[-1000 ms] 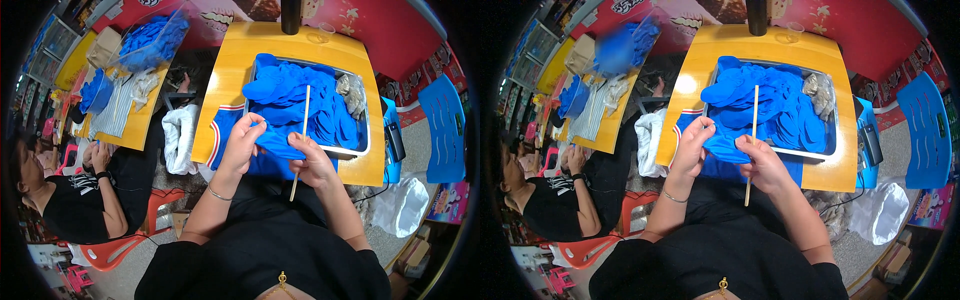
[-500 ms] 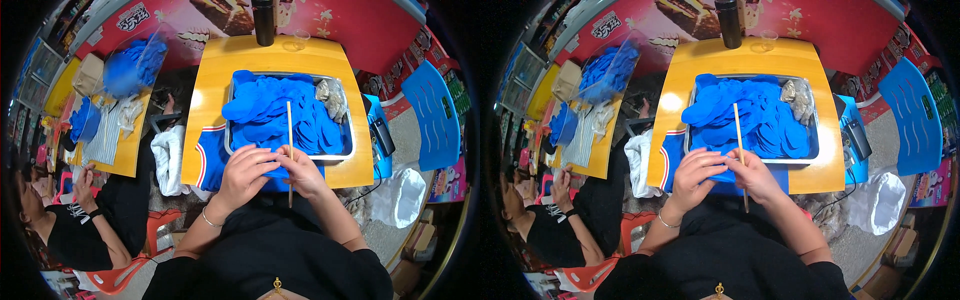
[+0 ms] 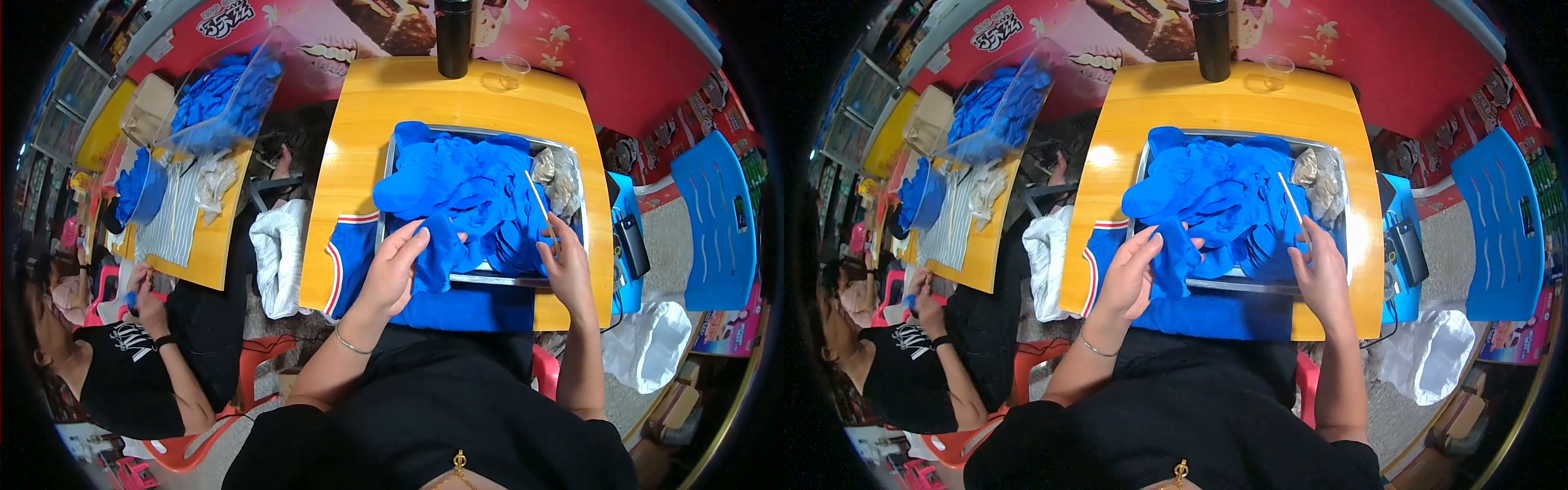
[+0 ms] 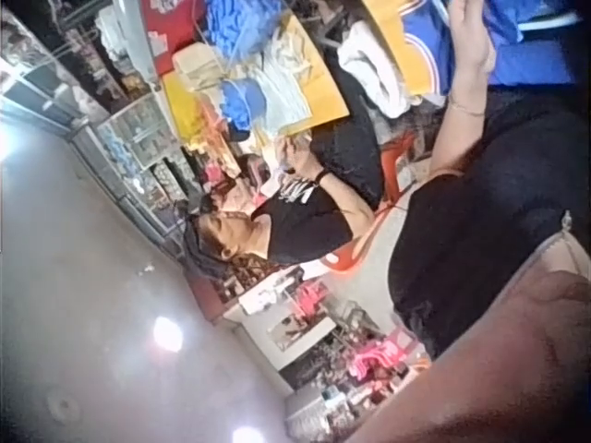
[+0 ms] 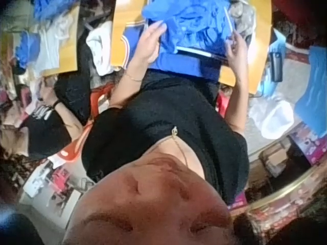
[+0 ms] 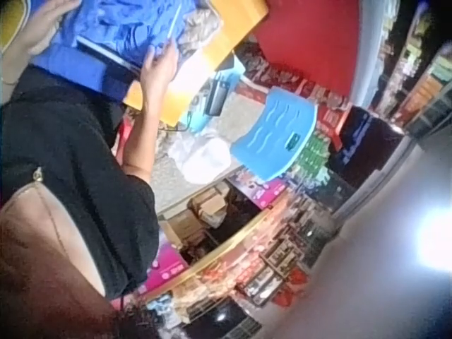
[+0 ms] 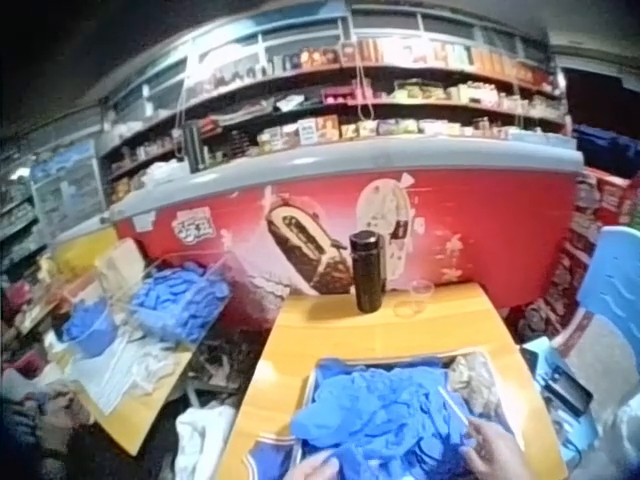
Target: Manually folding and assembling small blue fabric pieces using a wooden stick.
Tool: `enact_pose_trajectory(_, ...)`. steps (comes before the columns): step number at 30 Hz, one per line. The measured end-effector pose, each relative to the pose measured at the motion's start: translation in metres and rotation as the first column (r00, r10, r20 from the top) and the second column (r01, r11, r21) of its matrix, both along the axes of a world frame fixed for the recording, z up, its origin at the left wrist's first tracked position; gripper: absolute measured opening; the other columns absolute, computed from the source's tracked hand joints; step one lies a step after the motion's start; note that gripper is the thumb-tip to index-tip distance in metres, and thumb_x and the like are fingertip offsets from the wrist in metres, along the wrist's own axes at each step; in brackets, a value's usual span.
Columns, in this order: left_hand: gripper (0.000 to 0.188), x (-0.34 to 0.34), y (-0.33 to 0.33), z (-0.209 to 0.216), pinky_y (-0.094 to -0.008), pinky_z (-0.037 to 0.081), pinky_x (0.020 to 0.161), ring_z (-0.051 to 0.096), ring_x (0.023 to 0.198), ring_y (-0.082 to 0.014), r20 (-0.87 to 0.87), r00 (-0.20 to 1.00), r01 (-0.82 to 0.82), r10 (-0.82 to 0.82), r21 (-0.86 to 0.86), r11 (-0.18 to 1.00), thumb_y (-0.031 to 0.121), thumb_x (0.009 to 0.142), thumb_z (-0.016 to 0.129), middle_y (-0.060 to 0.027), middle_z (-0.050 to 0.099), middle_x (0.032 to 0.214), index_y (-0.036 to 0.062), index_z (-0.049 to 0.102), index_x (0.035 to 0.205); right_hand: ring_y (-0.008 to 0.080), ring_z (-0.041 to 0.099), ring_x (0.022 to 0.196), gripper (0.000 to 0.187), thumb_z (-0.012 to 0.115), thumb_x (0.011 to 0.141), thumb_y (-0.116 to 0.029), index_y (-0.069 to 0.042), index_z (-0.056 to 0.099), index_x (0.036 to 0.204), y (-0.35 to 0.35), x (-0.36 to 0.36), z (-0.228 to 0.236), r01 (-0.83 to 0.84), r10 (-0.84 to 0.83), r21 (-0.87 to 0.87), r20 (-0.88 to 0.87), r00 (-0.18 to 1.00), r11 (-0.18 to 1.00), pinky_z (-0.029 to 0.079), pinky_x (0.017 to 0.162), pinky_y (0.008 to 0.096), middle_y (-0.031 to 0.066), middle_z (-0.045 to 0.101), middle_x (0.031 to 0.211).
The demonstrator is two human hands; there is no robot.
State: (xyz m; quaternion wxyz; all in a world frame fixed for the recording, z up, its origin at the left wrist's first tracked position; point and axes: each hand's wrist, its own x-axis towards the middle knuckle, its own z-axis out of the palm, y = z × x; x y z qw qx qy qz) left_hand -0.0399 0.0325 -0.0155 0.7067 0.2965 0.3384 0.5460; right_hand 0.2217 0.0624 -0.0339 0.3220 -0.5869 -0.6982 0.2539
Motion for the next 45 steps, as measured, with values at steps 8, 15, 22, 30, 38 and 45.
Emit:
enact_pose_trajectory(8, 0.032, -0.005, 0.012, -0.003, -0.0364, 0.044, 0.092, 0.057, 0.102, -0.0253, 0.164, 0.986, -0.006, 0.014, -0.051, 0.999, 0.017, 0.095, 0.039, -0.0185, 0.057, 0.112, -0.0017, 0.045, 0.119, 0.0335, 0.054, 0.092, 0.038, 0.062, 0.076, -0.005, -0.002, 0.051, 0.113, 0.004, -0.012, 0.013, -0.057, 0.032, 0.102, 0.237, 0.971, 0.993, 0.043, 0.082, 0.0379, 0.0172, 0.055, 0.101)
enact_pose_trajectory(15, 0.030, -0.006, 0.009, 0.000, -0.0358, 0.045, 0.090, 0.057, 0.101, -0.0220, 0.113, 0.993, -0.036, 0.042, -0.054, 0.998, 0.014, 0.093, 0.042, -0.0148, 0.058, 0.110, -0.0002, 0.046, 0.119, 0.0306, 0.056, 0.092, 0.026, 0.063, 0.075, -0.003, -0.003, 0.059, 0.101, 0.012, -0.030, 0.028, -0.076, 0.065, 0.271, 0.050, 0.997, 0.960, 0.044, 0.080, 0.0355, 0.0140, 0.057, 0.098)
enact_pose_trajectory(22, 0.018, -0.022, -0.002, 0.009, -0.0300, 0.045, 0.071, 0.056, 0.072, -0.0162, 0.226, 0.972, 0.030, -0.070, 0.179, 0.983, 0.017, 0.091, 0.043, -0.0097, 0.058, 0.085, 0.0023, 0.053, 0.094, 0.0295, 0.058, 0.087, 0.023, 0.063, 0.074, -0.002, -0.003, 0.060, 0.097, 0.006, -0.036, 0.024, -0.134, 0.145, 0.223, -0.032, 0.989, 0.966, 0.046, 0.075, 0.0341, 0.0132, 0.058, 0.095)
enact_pose_trajectory(30, 0.013, -0.015, -0.022, 0.144, -0.0258, 0.047, 0.051, 0.047, 0.046, -0.0122, 0.288, 0.622, 0.288, -0.728, 0.780, 0.555, 0.014, 0.091, 0.044, -0.0155, 0.058, 0.103, 0.0082, 0.045, 0.079, 0.0293, 0.058, 0.087, 0.022, 0.063, 0.074, -0.002, -0.003, 0.061, 0.097, 0.000, -0.028, 0.015, -0.121, 0.125, 0.168, -0.012, 0.992, 0.978, 0.046, 0.076, 0.0340, 0.0129, 0.058, 0.095)
enact_pose_trajectory(38, 0.017, -0.003, -0.045, 0.164, -0.0242, 0.045, 0.046, 0.043, 0.042, -0.0100, 0.390, 0.688, 0.061, -0.612, 0.809, 0.584, 0.016, 0.092, 0.041, -0.0173, 0.058, 0.103, 0.0078, 0.044, 0.077, 0.0302, 0.056, 0.092, 0.025, 0.064, 0.075, -0.005, -0.004, 0.060, 0.099, -0.001, -0.031, 0.018, -0.152, 0.153, 0.154, 0.001, 0.988, 0.976, 0.045, 0.079, 0.0351, 0.0135, 0.057, 0.099)
enact_pose_trajectory(45, 0.015, -0.011, -0.040, 0.158, -0.0288, 0.046, 0.048, 0.047, 0.047, -0.0153, 0.390, 0.664, 0.064, -0.638, 0.821, 0.568, 0.014, 0.090, 0.045, -0.0134, 0.056, 0.089, 0.0054, 0.046, 0.079, 0.0319, 0.054, 0.095, 0.025, 0.063, 0.075, -0.005, -0.004, 0.059, 0.100, 0.033, 0.010, 0.010, 0.099, -0.130, 0.294, 0.087, 0.988, 0.951, 0.043, 0.083, 0.0373, 0.0150, 0.056, 0.099)
